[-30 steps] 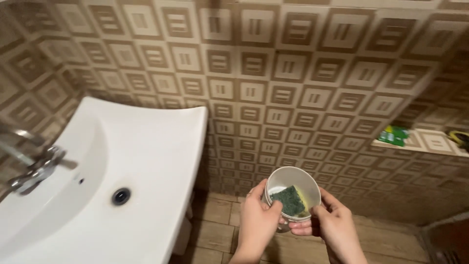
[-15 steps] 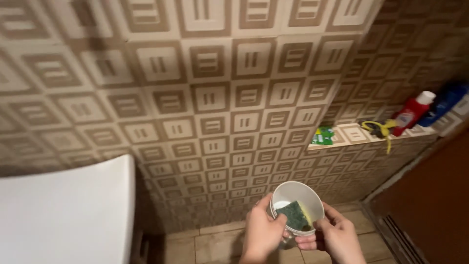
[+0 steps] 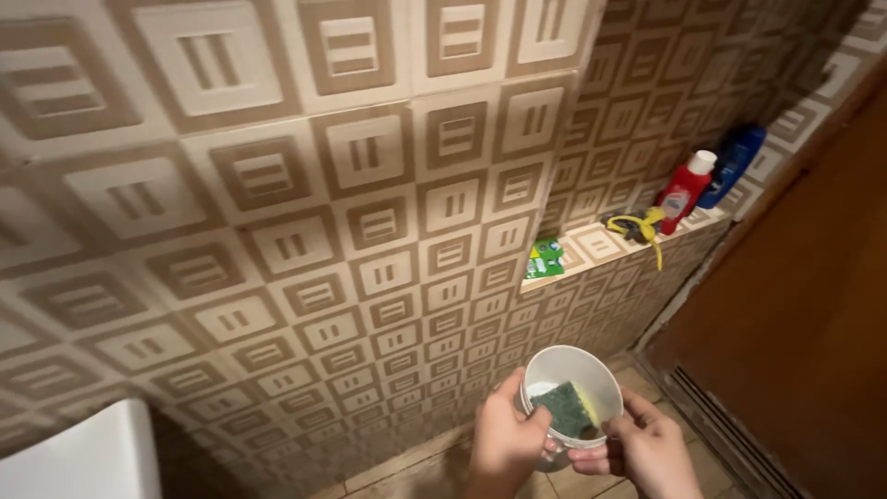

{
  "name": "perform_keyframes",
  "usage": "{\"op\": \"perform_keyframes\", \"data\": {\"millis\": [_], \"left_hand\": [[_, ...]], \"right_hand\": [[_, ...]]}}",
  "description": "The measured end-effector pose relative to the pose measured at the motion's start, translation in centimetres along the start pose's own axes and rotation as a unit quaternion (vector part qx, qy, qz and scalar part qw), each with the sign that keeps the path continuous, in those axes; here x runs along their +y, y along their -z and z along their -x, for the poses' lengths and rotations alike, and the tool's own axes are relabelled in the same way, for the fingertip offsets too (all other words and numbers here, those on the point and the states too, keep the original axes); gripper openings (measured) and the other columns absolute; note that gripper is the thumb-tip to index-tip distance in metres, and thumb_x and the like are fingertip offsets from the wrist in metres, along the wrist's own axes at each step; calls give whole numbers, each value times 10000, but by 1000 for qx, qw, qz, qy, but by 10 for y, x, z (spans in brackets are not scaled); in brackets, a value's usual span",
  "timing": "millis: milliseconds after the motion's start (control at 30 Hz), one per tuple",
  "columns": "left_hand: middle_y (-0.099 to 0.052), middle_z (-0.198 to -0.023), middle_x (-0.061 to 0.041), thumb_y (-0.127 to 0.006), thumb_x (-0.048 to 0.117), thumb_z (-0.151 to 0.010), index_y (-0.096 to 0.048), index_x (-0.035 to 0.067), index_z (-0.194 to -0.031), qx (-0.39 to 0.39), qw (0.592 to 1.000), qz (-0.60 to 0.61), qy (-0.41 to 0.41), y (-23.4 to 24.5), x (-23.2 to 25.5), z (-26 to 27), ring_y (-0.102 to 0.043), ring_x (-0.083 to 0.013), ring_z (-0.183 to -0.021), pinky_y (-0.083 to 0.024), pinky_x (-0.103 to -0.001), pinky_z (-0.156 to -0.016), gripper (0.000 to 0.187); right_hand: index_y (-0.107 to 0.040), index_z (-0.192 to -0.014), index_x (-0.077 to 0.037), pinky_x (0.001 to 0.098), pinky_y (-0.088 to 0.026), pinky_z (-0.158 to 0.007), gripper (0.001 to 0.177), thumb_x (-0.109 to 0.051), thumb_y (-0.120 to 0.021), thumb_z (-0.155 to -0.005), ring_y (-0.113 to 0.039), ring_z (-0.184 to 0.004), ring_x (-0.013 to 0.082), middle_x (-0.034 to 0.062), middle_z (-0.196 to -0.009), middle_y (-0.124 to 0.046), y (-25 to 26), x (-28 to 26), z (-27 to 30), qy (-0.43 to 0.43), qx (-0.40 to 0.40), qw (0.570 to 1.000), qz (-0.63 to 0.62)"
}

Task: Organizing and moving various bathroom items including a toothbrush, toothpaste, soap dish, and face wash.

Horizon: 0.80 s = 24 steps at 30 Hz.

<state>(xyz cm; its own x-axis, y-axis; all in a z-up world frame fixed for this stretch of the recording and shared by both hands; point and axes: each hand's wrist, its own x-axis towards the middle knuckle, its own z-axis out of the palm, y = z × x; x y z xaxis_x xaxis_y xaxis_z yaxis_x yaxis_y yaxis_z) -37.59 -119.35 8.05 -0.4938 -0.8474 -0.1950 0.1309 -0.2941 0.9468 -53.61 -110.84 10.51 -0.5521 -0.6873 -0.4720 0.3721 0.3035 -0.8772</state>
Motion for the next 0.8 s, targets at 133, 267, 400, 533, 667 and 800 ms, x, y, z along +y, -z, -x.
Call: {"op": "perform_keyframes", "data": {"millis": [133,267,400,533,667,800], "left_hand": [[-711,-626,-101,-610,11,-859,-408,-27,-1532,-17,1000,-22,-3,-19,-2,-21,-678,-134,-509,-536,-287,-474,704],[-632,-1148,-247,-603,-15,-836,-484,-90,-1439,-30,998,-3,-48,-44,-5,-52,-690,-181,-549,-535,-295,-471,619],[-331,-1606,-156,-624,-6,-811,-532,-84,-1382,-2,997,-40,-66,-73,-13,-85,-780,-217,-714,-631,-300,-515,583],[-347,-1609,-106,-616,2,-809,-499,-69,-1374,8,999,-31,-32,-103,-36,-129,-774,-274,-711,-621,-326,-518,581],[-380,-1584,-179,-684,0,-850,-584,-80,-1374,23,983,-91,-160,-135,-49,-167,-734,-220,-931,-660,-317,-632,540],[-410,-1577,-63,-625,5,-837,-563,-16,-1351,53,998,-34,-5,-176,-4,-172,-719,-248,-575,-563,-328,-473,518]], "right_hand": [[-448,-1479,5,556,-644,-616,532,-12,-431,-947,-749,-693,487,342,-1008,-717,15,-14,-14,-6,14,1000,-18],[-486,-1475,-12,556,-645,-607,557,4,-436,-920,-750,-686,475,355,-983,-722,33,-29,-37,2,11,1000,-18],[-500,-1457,1,565,-642,-595,524,-25,-444,-936,-743,-663,470,310,-984,-731,62,-39,-77,4,7,1000,-21],[-531,-1439,-3,574,-641,-592,531,-20,-447,-915,-746,-666,466,294,-976,-732,88,-61,-115,4,0,1000,-25],[-564,-1411,-25,544,-636,-580,510,-42,-459,-912,-738,-621,448,294,-926,-736,112,-87,-149,-8,-16,1000,-9],[-586,-1387,-35,532,-631,-575,489,-32,-475,-911,-734,-599,427,290,-890,-733,136,-103,-186,-22,-32,999,0]]}}
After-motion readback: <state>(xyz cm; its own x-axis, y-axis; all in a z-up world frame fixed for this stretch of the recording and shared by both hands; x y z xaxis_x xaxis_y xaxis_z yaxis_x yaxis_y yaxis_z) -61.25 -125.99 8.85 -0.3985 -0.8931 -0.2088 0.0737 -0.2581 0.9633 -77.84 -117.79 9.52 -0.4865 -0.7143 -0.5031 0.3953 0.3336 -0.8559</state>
